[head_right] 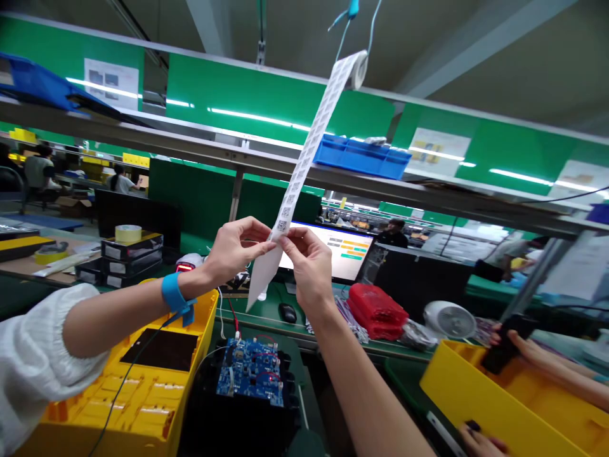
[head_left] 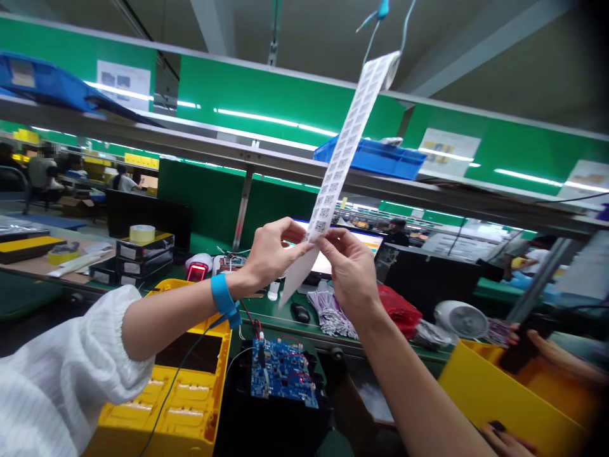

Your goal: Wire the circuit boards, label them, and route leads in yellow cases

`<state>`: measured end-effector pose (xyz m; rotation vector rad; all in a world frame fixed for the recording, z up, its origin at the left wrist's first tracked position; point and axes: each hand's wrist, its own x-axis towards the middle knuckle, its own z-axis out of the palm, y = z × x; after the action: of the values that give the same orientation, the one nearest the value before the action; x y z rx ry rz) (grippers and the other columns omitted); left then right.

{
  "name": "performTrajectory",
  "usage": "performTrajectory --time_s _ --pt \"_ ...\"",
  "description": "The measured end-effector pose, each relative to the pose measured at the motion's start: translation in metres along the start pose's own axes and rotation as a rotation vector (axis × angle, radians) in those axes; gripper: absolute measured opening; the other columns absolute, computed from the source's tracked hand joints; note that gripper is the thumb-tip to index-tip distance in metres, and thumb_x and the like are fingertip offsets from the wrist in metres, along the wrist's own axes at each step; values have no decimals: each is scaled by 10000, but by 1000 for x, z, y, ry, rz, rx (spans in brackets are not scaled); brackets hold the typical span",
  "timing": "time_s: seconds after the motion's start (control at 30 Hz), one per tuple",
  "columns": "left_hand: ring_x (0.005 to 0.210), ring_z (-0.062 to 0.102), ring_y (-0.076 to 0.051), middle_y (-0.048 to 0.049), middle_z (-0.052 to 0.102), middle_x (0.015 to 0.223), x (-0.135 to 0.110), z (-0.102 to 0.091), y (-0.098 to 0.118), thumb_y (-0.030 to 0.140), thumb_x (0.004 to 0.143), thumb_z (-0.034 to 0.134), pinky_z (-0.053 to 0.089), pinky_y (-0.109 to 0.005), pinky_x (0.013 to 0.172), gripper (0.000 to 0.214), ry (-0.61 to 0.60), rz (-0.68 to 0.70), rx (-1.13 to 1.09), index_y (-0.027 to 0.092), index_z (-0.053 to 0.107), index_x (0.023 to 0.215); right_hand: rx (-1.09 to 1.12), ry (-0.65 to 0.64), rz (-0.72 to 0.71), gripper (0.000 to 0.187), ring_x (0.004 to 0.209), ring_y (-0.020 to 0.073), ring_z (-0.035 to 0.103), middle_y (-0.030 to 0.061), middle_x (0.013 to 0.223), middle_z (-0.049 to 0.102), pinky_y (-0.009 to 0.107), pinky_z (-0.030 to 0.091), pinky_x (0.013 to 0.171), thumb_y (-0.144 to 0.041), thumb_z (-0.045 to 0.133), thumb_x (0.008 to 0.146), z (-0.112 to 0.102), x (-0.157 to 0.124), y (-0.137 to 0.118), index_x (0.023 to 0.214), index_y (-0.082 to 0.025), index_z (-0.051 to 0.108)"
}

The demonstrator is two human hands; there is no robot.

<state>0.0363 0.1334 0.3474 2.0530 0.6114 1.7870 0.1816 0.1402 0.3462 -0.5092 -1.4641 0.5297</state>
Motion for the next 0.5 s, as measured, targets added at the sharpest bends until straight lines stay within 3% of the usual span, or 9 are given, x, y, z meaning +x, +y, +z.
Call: performTrajectory --time_s 0.1,0.2,0.27,0.37,0.43,0.5 --pt "781 635 -166 -62 666 816 7 -8 1 265 768 680 504 -289 692 169 -22 -82 -117 117 609 805 -34 20 -15 234 855 168 617 17 884 665 353 490 842 -359 709 721 -3 1 1 854 -205 595" --pt "832 632 -147 -65 673 893 21 -31 -13 317 833 597 489 -271 729 195 -87 -203 9 124 576 858 -49 50 -14 232 856 166 615 14 872 664 350 487 839 -354 718 713 -8 2 4 851 -202 610" --pt "860 623 -143 -62 672 929 32 -58 -35 330 846 578 473 -260 740 202 -150 -294 245 132 581 885 -58 71 -1 244 856 168 617 19 880 665 350 491 835 -356 727 703 -13 1 7 858 -201 620" --pt "766 609 -165 -46 649 749 40 -108 -79 248 741 700 464 -283 715 158 -226 -432 525 117 613 726 -65 88 53 289 875 181 626 31 907 669 353 498 837 -363 745 681 -23 -4 12 892 -206 626" --pt "736 594 -163 -23 619 707 30 -138 -107 250 740 719 476 -326 741 180 -269 -546 735 117 605 702 -66 91 115 333 894 192 636 38 905 675 355 498 848 -367 754 671 -31 -7 18 931 -206 624" --pt "819 590 -173 -33 618 821 9 -158 -128 308 808 668 474 -379 811 198 -250 -630 938 121 606 789 -66 94 192 373 909 203 647 43 894 685 360 492 867 -377 760 664 -39 -11 28 960 -200 618"
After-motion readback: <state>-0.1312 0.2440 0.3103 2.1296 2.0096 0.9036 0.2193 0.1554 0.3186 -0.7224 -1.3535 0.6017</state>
